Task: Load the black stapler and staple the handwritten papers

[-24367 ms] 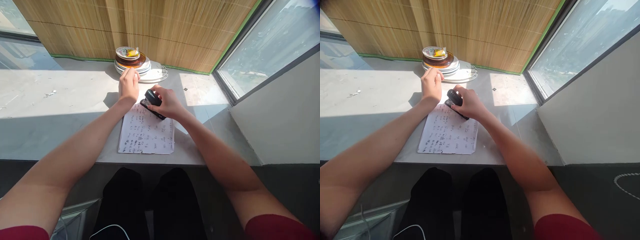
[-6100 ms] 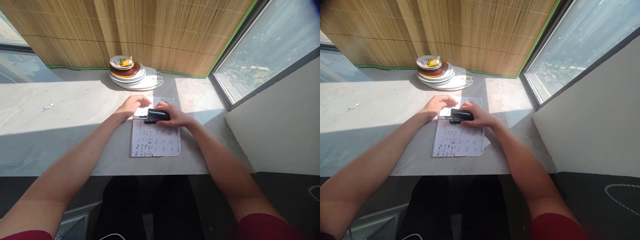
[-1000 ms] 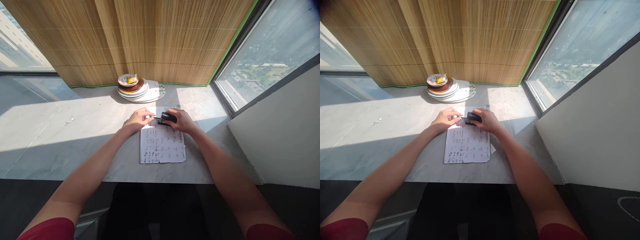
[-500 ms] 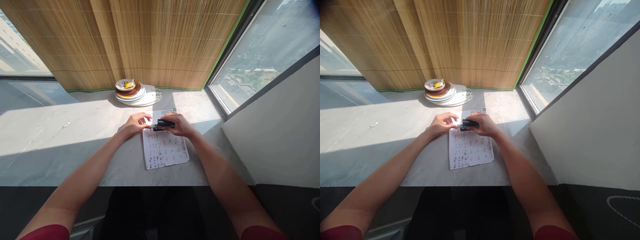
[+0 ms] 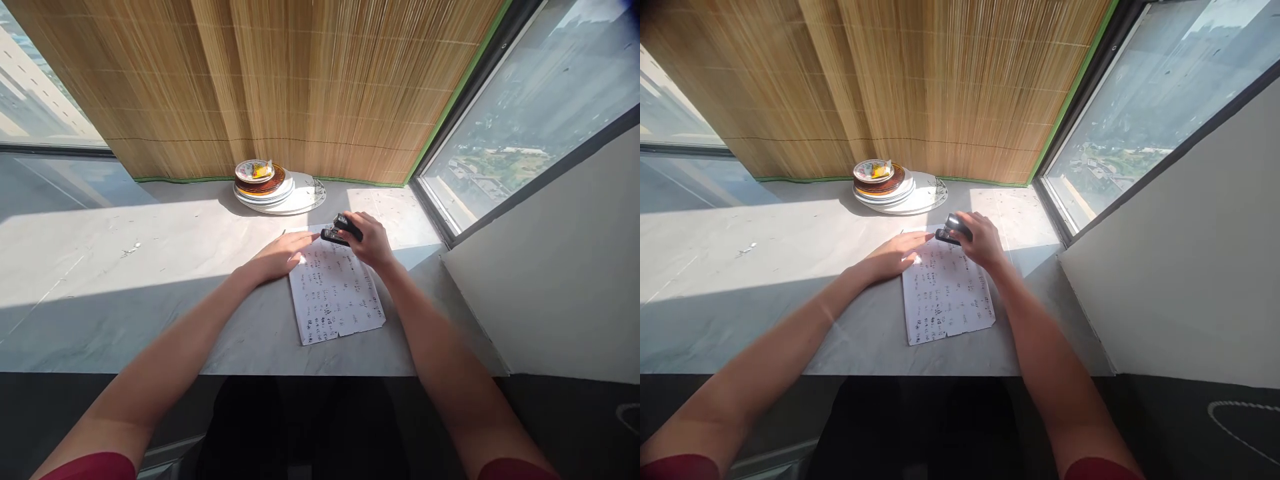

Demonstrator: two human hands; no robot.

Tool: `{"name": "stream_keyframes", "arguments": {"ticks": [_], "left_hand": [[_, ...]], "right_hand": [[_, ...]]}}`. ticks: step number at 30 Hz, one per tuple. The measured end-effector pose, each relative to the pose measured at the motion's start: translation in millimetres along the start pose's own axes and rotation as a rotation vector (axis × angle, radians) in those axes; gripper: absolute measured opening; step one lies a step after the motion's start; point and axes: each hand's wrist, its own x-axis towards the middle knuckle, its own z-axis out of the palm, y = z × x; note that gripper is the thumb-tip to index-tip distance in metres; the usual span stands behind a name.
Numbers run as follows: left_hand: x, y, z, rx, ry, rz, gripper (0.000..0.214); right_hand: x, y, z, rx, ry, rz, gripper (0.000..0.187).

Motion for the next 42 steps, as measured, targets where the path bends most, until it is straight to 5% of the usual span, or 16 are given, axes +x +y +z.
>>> {"name": "stream_keyframes", "arguments": {"ticks": [3,8,14,20,29,42], "left_hand": [[-1,-4,-3.5,0.072,-0.057,-0.091,0.042],[-4,-1,-9.6,0.084,0.200,-0.195,0.019],[-2,12,7.6,-0.097,0.053,-0.042,0.038],[-2,15,15.6,-0.026,-0.058,0.021,0.061],[-4,17,13.3,-0.057,-0.089,0.024,0.070],[-4,21,10.0,-0.096,-0.095,0.003,0.067]], "right_hand": [[0,24,-8,-0.140,0.061,0.117,0.027],[-2,41,-16,-0.250,-0.035,0.170,0.028],[-2,29,-11,-0.128,-0.241,0.062,0.034],[-2,8,-5,-0.072,-0.315,-0.035,0.036],[-2,-4,1,-0.040,-0.302,-0.062,0.049],[-3,-18,3,-0.136,-0.307,-0.082,0.043]]}}
